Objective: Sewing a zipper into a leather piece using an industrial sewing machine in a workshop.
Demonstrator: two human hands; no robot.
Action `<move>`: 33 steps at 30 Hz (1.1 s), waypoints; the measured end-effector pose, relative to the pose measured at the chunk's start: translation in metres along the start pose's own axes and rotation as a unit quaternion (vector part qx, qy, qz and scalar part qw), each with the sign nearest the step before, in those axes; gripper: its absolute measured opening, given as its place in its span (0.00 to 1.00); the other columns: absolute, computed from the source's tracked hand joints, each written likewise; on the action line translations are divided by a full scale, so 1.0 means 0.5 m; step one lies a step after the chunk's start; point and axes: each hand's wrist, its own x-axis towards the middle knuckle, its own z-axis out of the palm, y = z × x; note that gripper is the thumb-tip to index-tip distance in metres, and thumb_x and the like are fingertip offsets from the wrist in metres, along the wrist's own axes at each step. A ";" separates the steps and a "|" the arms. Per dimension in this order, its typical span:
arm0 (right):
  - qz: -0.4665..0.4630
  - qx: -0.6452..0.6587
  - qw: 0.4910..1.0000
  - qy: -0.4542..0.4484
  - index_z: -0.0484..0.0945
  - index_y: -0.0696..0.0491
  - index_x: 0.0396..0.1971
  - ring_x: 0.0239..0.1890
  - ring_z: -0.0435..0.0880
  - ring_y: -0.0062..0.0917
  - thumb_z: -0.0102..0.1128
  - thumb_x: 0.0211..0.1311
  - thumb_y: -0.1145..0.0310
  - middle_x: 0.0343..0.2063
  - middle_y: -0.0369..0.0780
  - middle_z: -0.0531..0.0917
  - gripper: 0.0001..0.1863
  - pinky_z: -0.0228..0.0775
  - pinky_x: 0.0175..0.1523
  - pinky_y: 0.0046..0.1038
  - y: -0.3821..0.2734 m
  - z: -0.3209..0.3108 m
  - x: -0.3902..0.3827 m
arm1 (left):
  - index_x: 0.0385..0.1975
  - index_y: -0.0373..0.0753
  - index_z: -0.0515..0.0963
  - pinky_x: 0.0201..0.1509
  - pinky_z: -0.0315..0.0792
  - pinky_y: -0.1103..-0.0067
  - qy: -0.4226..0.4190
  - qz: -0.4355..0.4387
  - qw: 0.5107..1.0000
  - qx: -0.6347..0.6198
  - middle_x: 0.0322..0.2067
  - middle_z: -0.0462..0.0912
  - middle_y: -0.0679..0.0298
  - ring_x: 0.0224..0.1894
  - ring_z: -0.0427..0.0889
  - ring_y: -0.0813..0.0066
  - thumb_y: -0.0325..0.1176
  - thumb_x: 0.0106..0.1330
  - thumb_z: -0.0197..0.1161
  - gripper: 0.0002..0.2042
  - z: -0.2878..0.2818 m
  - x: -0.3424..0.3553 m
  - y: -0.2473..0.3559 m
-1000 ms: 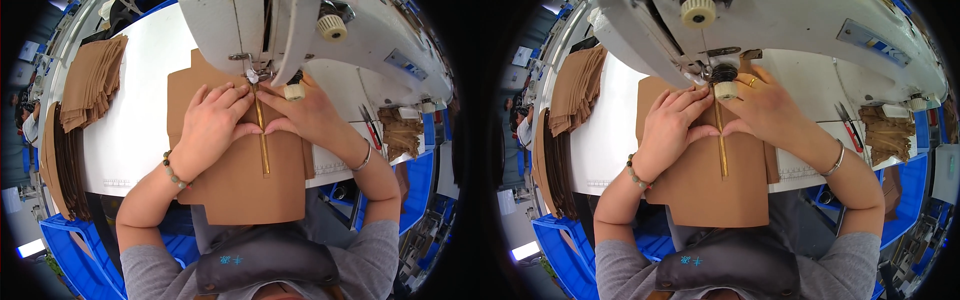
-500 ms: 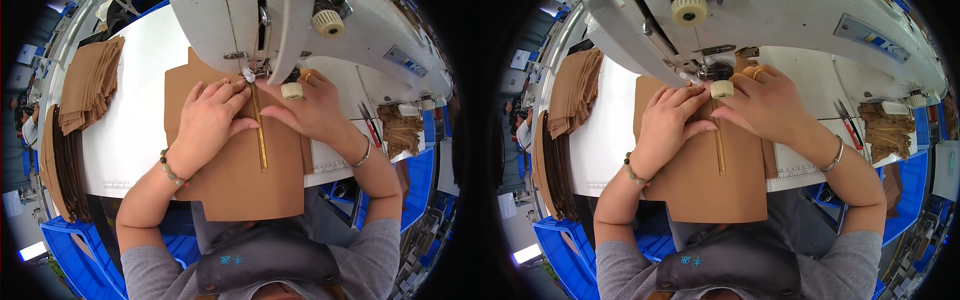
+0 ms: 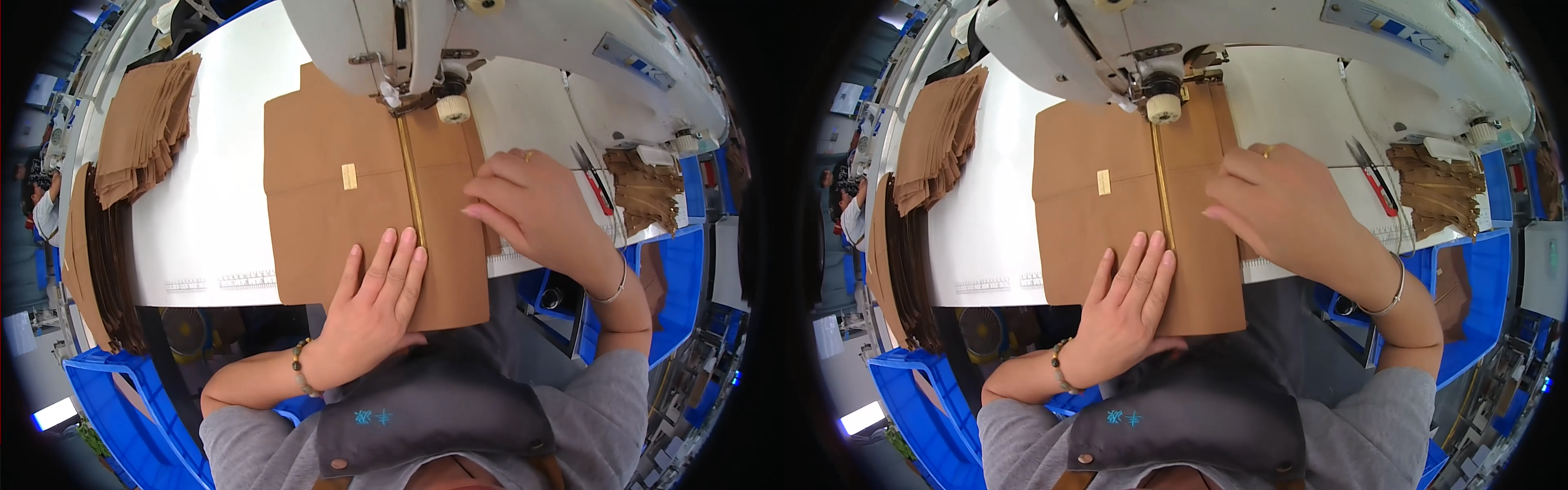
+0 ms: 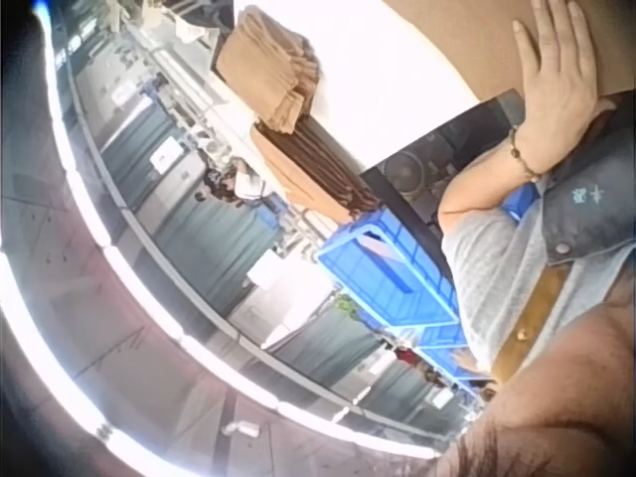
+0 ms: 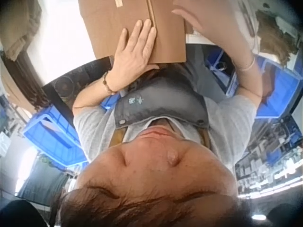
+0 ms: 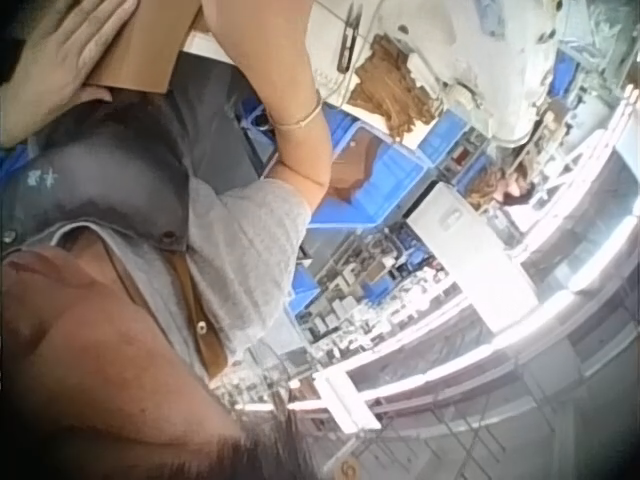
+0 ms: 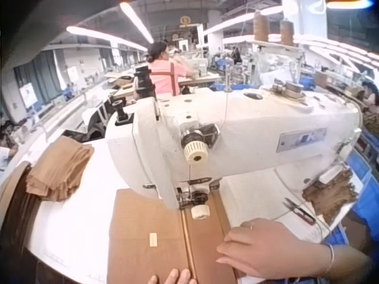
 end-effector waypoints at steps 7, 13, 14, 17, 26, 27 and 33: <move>0.065 0.180 0.976 0.107 0.82 0.53 0.30 0.35 0.84 0.34 0.73 0.53 0.75 0.31 0.38 0.83 0.07 0.76 0.39 0.32 -0.050 0.034 -0.079 | 0.57 0.27 0.78 0.63 0.74 0.64 0.067 -0.094 0.960 -0.255 0.54 0.84 0.46 0.57 0.83 0.48 0.33 0.73 0.59 0.19 -0.045 -0.001 -0.052; -0.065 0.143 0.982 0.108 0.83 0.54 0.42 0.41 0.83 0.34 0.75 0.50 0.71 0.39 0.39 0.81 0.17 0.80 0.46 0.35 -0.096 0.101 -0.065 | 0.48 0.23 0.78 0.45 0.75 0.73 0.100 -0.173 0.875 -0.440 0.30 0.82 0.56 0.37 0.78 0.75 0.44 0.84 0.49 0.24 -0.068 0.018 -0.077; -0.064 0.144 0.981 0.109 0.83 0.54 0.42 0.41 0.83 0.34 0.75 0.50 0.71 0.39 0.39 0.81 0.17 0.80 0.46 0.35 -0.098 0.106 -0.061 | 0.48 0.23 0.78 0.45 0.75 0.73 0.099 -0.173 0.876 -0.440 0.30 0.82 0.56 0.37 0.78 0.75 0.44 0.84 0.49 0.24 -0.066 0.018 -0.078; -0.095 0.095 0.985 0.112 0.83 0.57 0.41 0.40 0.83 0.32 0.71 0.51 0.71 0.39 0.39 0.81 0.16 0.80 0.46 0.34 -0.101 0.113 -0.053 | 0.51 0.23 0.78 0.48 0.75 0.73 0.089 -0.180 0.874 -0.442 0.33 0.84 0.57 0.39 0.79 0.73 0.44 0.84 0.50 0.23 -0.059 0.015 -0.082; -0.135 0.047 0.982 0.122 0.83 0.60 0.37 0.37 0.82 0.31 0.68 0.47 0.71 0.39 0.40 0.82 0.15 0.82 0.43 0.34 -0.110 0.128 -0.059 | 0.55 0.25 0.78 0.57 0.74 0.73 0.067 -0.214 0.840 -0.495 0.46 0.85 0.52 0.49 0.81 0.68 0.41 0.84 0.50 0.21 -0.066 0.003 -0.081; -0.130 0.041 0.983 0.119 0.83 0.60 0.38 0.40 0.83 0.32 0.69 0.47 0.70 0.40 0.41 0.82 0.17 0.83 0.45 0.34 -0.112 0.129 -0.064 | 0.55 0.27 0.79 0.58 0.74 0.71 0.055 -0.230 0.843 -0.483 0.46 0.85 0.52 0.49 0.81 0.63 0.39 0.80 0.55 0.19 -0.065 0.001 -0.076; -0.134 0.091 0.981 0.109 0.85 0.60 0.44 0.52 0.86 0.38 0.70 0.46 0.69 0.49 0.44 0.85 0.21 0.84 0.56 0.41 -0.108 0.144 -0.103 | 0.56 0.39 0.84 0.56 0.71 0.64 0.131 -0.037 0.981 -0.140 0.48 0.82 0.60 0.48 0.78 0.58 0.28 0.52 0.70 0.26 -0.020 -0.006 -0.022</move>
